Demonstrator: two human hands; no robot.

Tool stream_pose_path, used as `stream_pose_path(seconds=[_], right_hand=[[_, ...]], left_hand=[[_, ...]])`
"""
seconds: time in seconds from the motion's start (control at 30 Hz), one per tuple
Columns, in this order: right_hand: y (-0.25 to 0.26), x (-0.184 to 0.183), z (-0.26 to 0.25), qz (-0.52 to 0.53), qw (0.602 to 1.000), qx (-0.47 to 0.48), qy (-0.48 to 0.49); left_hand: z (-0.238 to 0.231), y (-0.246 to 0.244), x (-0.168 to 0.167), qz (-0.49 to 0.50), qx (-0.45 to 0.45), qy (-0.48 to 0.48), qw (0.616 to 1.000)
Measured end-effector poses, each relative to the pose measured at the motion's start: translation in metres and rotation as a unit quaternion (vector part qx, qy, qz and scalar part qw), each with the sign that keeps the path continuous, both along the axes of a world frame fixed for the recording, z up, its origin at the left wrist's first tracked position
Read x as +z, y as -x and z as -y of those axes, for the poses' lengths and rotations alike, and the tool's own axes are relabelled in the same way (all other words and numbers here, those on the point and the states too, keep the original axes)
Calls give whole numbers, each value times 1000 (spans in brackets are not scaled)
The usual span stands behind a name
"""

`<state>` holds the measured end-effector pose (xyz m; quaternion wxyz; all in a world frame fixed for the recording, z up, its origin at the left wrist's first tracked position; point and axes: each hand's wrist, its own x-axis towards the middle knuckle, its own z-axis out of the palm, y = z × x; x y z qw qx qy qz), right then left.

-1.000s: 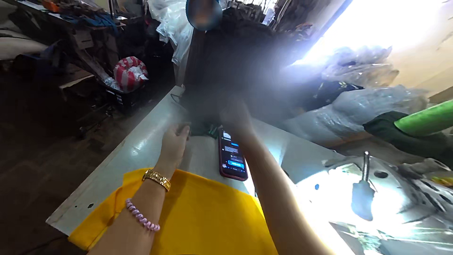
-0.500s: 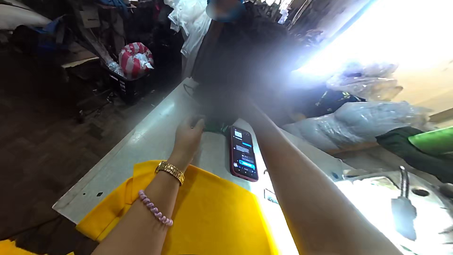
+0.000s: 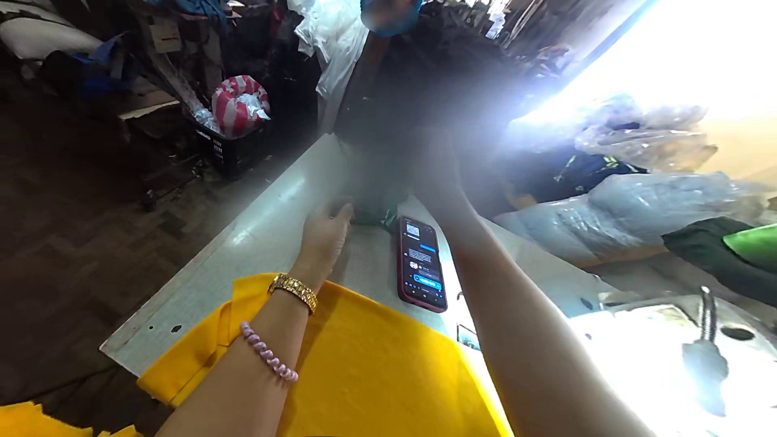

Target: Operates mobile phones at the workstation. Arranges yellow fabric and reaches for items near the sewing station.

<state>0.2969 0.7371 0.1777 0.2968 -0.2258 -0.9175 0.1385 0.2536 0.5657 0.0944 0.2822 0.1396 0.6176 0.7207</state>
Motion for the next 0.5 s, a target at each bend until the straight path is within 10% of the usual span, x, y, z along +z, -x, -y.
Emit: stream_pose_path(seconds=[0.5], right_hand=[[-3, 34, 51, 0, 943, 136, -303]], left_hand=[[16, 22, -1, -297, 299, 85, 903]])
